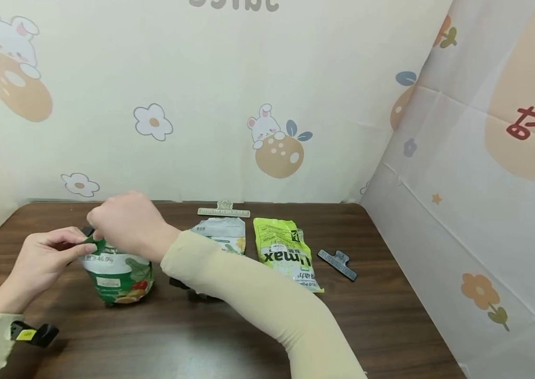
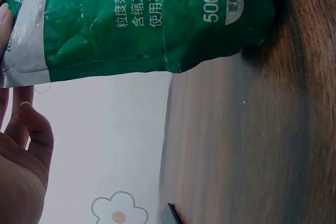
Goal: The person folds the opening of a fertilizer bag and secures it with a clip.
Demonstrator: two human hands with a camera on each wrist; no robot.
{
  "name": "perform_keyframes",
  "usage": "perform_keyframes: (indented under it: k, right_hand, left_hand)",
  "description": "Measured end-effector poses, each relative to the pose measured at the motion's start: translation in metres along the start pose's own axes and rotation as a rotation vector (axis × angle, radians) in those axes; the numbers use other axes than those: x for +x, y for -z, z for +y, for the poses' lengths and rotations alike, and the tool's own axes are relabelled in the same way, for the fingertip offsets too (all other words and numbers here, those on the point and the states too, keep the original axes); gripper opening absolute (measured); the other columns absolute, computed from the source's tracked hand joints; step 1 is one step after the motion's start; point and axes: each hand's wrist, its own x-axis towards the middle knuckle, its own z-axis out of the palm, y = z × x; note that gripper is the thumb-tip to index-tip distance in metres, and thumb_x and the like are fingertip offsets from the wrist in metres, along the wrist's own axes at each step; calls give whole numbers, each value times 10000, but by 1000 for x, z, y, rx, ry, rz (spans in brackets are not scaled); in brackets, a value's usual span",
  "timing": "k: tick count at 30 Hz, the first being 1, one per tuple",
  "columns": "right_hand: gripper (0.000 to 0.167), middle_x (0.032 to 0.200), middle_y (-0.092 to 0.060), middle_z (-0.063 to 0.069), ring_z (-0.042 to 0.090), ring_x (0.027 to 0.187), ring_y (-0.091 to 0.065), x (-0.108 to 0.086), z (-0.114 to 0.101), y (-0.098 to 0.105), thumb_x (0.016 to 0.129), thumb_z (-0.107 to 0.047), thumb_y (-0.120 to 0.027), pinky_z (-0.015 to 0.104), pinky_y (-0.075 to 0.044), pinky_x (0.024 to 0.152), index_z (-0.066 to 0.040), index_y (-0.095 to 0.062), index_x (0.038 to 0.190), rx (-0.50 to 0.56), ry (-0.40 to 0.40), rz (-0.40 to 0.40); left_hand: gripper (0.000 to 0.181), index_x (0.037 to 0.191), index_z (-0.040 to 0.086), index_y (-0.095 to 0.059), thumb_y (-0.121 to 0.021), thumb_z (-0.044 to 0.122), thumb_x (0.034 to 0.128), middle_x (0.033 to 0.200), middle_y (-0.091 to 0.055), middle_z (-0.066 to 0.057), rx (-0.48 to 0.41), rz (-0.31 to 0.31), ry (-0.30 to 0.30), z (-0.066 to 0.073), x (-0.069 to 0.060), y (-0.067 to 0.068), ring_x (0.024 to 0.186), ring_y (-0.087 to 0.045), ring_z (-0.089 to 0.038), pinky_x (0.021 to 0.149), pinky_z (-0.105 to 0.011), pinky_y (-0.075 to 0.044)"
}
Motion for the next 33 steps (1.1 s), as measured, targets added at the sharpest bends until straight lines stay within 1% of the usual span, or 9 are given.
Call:
perform_keyframes:
  k: [6, 13, 15, 19, 22, 25, 27, 30, 33]
  right_hand:
    - [188, 770, -654, -210, -7, 692, -559, -7, 13, 4, 905, -477, -693, 203, -428, 667, -301, -756, 927, 70, -35, 37]
    - [153, 862, -698, -199, -30, 735, -589, -12, 24, 3, 953, -400, -668, 169, -432, 623, -290, -774, 966, 179, -89, 77]
    - [160, 878, -704, -189, -27, 745, -593, -12, 25, 3, 959, -394, -662, 166, -432, 618, -280, -774, 973, 212, -100, 73]
    - [166, 905, -705, -176, -34, 770, -589, -12, 26, 2, 964, -377, -657, 144, -431, 633, -259, -769, 995, 291, -133, 39]
    - [163, 907, -705, -160, -26, 782, -586, -13, 25, 0, 966, -353, -661, 132, -431, 655, -235, -769, 996, 319, -128, 54]
    - [165, 901, -704, -149, -5, 790, -582, -17, 22, -2, 973, -339, -655, 137, -433, 671, -220, -768, 991, 304, -97, 94]
    - [162, 898, -699, -148, 5, 793, -574, -19, 21, -3, 977, -333, -651, 142, -433, 674, -219, -764, 988, 303, -90, 109]
    - [156, 894, -698, -146, 1, 788, -573, -22, 20, -4, 979, -323, -649, 142, -434, 682, -215, -762, 985, 322, -95, 125]
    - [149, 892, -705, -135, -11, 778, -583, -22, 19, -6, 975, -306, -657, 129, -435, 692, -199, -760, 977, 369, -99, 145]
  left_hand:
    - [77, 870, -10, -747, -785, -50, 816, 808, -694, 25, -7, -14, 19, 0, 2, -1, 737, -585, -123, 573, -229, -475]
    - [80, 884, -14, -749, -785, -45, 819, 807, -693, 25, -4, -2, 27, -3, 2, -1, 750, -593, -127, 581, -228, -487]
    - [81, 893, -12, -750, -784, -36, 824, 818, -695, 15, -5, -8, 28, -3, 2, -1, 755, -594, -131, 586, -236, -490]
    - [76, 887, -4, -751, -784, -34, 825, 825, -697, 11, 2, -14, 22, -5, 3, 0, 750, -595, -128, 584, -244, -491]
    - [75, 878, -4, -749, -785, -39, 822, 825, -694, 11, 7, -20, 19, -5, 3, 1, 745, -596, -123, 578, -241, -493]
    - [88, 902, 7, -750, -785, -26, 828, 859, -699, 5, 27, -37, 18, -6, 2, 5, 750, -603, -122, 589, -236, -496]
    - [105, 943, 11, -752, -778, -7, 843, 891, -705, 7, 46, -48, 29, -6, 1, 8, 761, -614, -122, 606, -232, -503]
    - [106, 1001, 19, -748, -736, 35, 897, 942, -717, 41, 95, -77, 36, -10, -2, 16, 796, -625, -98, 639, -218, -503]
    - [110, 1029, 4, -730, -660, 53, 959, 952, -715, 62, 99, -107, 49, -17, -7, 23, 830, -619, -81, 680, -208, -495]
